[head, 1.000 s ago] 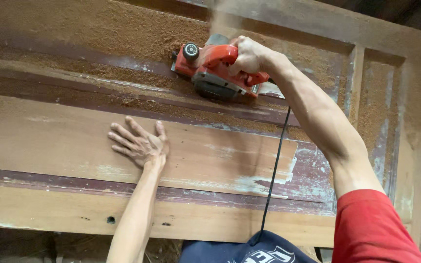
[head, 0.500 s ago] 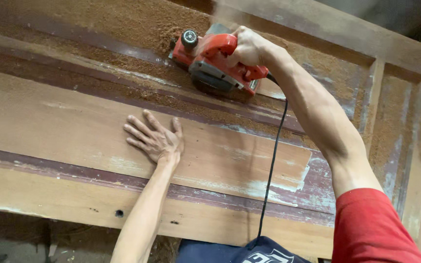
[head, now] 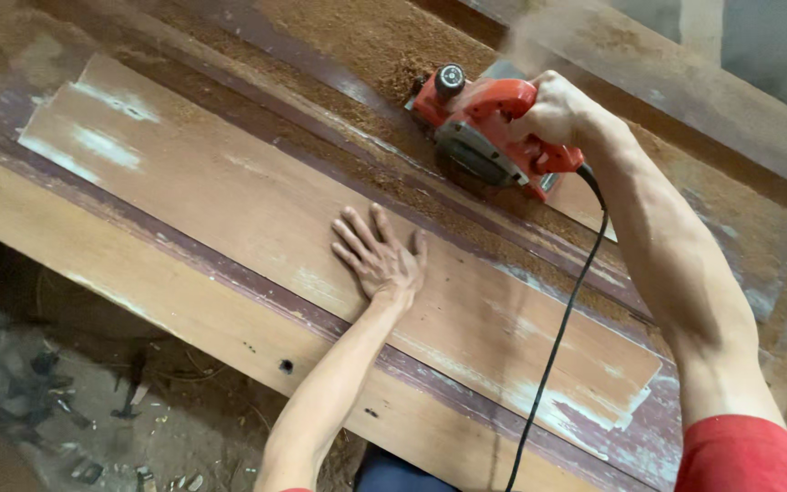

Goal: The person uses a red electric sander to remove old finish from a wooden door panel. They move the sander across the flat surfaces and along the raised frame edges, generating sawdust as the finish is stripped away.

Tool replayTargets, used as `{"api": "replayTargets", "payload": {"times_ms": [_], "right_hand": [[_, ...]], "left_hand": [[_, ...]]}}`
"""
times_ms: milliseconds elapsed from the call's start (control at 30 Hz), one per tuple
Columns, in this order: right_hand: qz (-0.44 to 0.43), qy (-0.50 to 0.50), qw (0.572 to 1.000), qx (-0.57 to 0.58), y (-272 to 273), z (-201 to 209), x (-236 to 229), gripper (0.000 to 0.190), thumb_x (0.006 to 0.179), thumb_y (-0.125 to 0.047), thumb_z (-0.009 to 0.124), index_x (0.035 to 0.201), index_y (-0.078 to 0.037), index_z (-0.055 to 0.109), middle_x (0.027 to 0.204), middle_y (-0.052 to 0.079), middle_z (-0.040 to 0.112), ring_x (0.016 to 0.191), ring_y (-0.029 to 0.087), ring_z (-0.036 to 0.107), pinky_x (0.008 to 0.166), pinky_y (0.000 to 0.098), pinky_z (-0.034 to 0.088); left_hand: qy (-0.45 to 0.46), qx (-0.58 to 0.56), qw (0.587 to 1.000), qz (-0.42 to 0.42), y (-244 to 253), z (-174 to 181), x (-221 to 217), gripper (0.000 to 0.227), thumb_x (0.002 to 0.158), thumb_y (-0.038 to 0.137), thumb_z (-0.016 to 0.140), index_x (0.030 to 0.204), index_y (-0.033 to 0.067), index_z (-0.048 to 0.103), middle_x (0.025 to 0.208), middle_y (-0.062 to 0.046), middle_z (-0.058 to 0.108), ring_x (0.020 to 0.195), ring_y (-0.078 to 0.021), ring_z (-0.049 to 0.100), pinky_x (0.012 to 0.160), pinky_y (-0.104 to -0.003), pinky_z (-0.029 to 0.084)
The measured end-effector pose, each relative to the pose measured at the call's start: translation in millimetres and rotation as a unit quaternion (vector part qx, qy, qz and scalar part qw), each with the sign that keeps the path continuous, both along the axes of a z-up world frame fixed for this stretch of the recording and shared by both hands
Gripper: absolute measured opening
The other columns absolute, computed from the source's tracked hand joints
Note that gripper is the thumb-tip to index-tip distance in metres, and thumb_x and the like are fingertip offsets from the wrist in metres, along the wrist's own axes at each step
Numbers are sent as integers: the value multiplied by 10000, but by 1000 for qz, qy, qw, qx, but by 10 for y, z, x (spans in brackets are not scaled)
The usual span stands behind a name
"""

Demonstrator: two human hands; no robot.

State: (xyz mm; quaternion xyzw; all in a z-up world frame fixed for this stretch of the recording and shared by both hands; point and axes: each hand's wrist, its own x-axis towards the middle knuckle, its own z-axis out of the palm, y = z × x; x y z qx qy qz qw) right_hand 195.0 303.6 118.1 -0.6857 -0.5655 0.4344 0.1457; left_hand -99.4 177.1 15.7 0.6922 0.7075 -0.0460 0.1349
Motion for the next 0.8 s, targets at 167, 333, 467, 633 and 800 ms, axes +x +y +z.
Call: {"api": "replayTargets", "payload": {"times_ms": [167, 333, 467, 633, 800], "right_hand": [[21, -72, 997, -17, 142, 6, -126, 150, 715, -102, 756, 843, -26, 771, 704, 93, 725, 570, 183, 650, 574, 360, 540], [33, -27, 999, -10, 323, -29, -455, 181, 671, -124, 748, 766, 29, 728, 675, 112, 714, 545, 171, 663, 518, 355, 556], [8, 1, 1000, -21, 522, -35, -724, 203, 634, -142, 758, 748, 19, 707, 668, 103, 697, 548, 167, 664, 500, 350, 555], [7, -20, 1000, 11, 679, -65, -872, 215, 626, -121, 744, 777, 29, 714, 669, 108, 696, 557, 182, 668, 506, 354, 536], [31, -18, 999, 16, 806, 74, -1003, 271, 625, -170, 769, 820, 13, 724, 721, 105, 715, 604, 185, 688, 535, 373, 548]], "left_hand": [[9, -5, 1000, -6, 17, -2, -5, 885, 976, 646, 360, 1625, 82, 153, 1649, -324, -20, 1508, -551, -24, 1190, -679, -7], [8, -38, 999, -8, 50, 28, -13, 922, 967, 669, 340, 1623, 68, 102, 1643, -326, -65, 1505, -539, -60, 1181, -671, -30], [-12, -43, 999, 0, 44, 38, -27, 929, 962, 665, 397, 1622, 68, 131, 1654, -323, -47, 1517, -533, -69, 1193, -673, -29], [-34, -11, 999, 2, 14, -32, -22, 929, 950, 650, 455, 1617, 64, 181, 1646, -339, -4, 1518, -535, -51, 1191, -683, -22], [-44, 19, 999, 17, 24, -54, -36, 936, 922, 678, 490, 1608, 98, 224, 1659, -307, 35, 1529, -505, -24, 1200, -666, -13]]}}
